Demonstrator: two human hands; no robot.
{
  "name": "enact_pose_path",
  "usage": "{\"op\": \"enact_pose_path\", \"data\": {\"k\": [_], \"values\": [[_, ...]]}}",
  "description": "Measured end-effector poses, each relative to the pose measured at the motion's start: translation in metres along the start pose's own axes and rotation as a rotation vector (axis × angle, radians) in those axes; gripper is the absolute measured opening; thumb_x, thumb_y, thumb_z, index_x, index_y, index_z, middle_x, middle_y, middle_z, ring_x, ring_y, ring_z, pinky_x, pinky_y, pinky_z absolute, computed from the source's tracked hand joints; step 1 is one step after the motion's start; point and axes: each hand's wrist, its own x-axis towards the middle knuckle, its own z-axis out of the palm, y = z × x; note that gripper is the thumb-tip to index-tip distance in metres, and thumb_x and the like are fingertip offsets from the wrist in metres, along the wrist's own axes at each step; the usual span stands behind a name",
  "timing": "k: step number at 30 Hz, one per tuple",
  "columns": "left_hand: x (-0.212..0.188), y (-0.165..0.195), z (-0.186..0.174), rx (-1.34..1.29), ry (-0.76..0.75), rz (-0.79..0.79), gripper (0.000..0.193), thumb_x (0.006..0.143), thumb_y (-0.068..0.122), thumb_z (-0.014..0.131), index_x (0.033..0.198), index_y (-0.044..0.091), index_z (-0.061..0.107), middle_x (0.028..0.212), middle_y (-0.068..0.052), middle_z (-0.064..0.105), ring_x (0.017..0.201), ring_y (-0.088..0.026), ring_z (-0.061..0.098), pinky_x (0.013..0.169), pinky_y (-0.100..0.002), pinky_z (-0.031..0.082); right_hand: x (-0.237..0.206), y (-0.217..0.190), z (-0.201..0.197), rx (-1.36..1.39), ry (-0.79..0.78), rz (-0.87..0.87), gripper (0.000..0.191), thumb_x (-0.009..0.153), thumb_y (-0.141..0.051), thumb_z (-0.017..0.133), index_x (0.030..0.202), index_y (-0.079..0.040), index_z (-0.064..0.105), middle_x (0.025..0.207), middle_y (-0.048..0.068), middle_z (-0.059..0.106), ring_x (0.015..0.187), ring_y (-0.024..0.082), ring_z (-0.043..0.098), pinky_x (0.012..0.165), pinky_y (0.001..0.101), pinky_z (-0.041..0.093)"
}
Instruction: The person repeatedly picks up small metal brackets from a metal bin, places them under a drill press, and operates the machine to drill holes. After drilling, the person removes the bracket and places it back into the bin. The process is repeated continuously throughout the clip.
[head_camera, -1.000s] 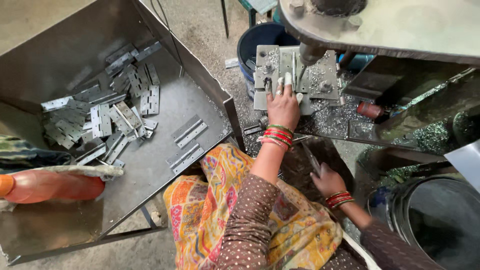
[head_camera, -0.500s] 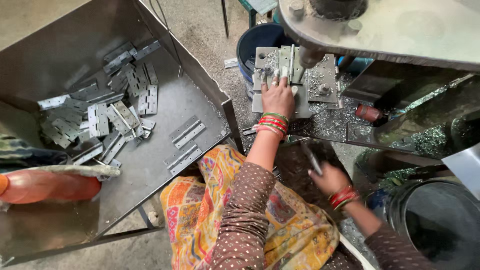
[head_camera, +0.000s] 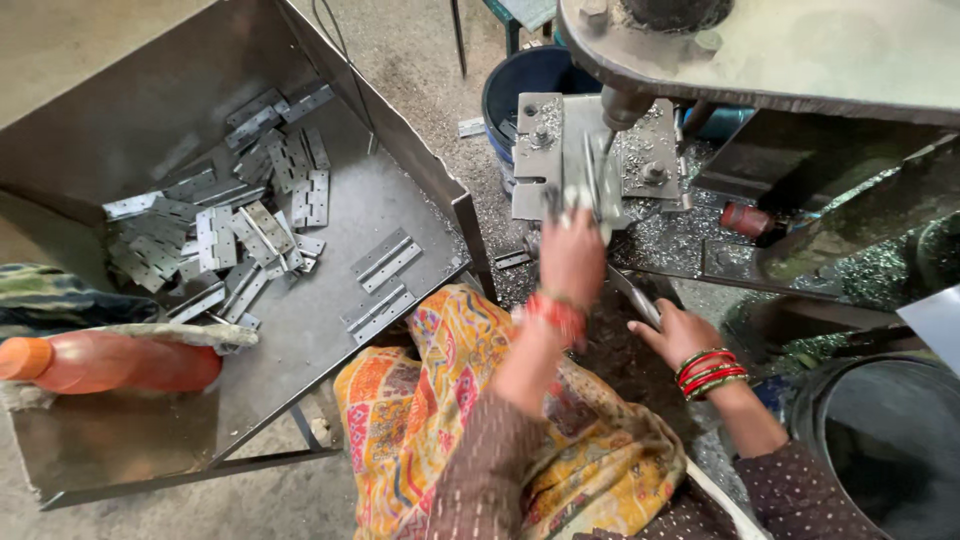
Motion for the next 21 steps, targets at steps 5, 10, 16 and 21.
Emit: {"op": "enact_pose_path", "data": {"k": [5,10,16,21], "values": [[-0.047,0.000,-0.009,-0.158,0.377,0.101,0.024,0.093,0.017,0.058,0.113,0.007,0.067,0.131,-0.014,0.061,0.134,-0.031,0.054,0.117,-0.053,0.036,0.002,-0.004,0.004,0.030,0.002,0.025,0.062,0.084,-0.065,0.065,0.112,-0.010,0.062,0.091,0.023,0.073,0.089,0.046,0.070,0.076,0.0560,0.055],[-0.032,-0.012,-0.022,-0.432,0.422,0.170,0.005,0.106,0.013,0.059,0.107,0.008,0.061,0.119,-0.008,0.063,0.102,-0.026,0.068,0.119,-0.053,0.048,0.004,0.004,0.011,0.065,0.049,-0.014,0.060,0.085,-0.064,0.063,0.113,-0.011,0.060,0.088,0.024,0.072,0.087,0.047,0.069,0.075,0.0566,0.054],[-0.001,-0.009,-0.022,-0.091,0.720,0.164,0.022,0.099,0.016,0.060,0.119,0.008,0.062,0.123,-0.013,0.063,0.091,-0.026,0.066,0.110,-0.054,0.047,0.004,0.007,0.013,0.062,0.021,-0.024,0.060,0.087,-0.065,0.062,0.111,-0.010,0.061,0.086,0.023,0.073,0.084,0.046,0.070,0.074,0.0557,0.054],[0.017,-0.020,0.007,-0.078,0.153,-0.017,0.034,0.097,0.025,0.062,0.128,0.012,0.062,0.137,-0.012,0.061,0.118,-0.027,0.064,0.109,-0.052,0.042,0.005,0.004,0.011,-0.003,0.005,0.014,0.063,0.086,-0.065,0.063,0.115,-0.009,0.059,0.088,0.023,0.073,0.086,0.045,0.071,0.074,0.0552,0.056]]}}
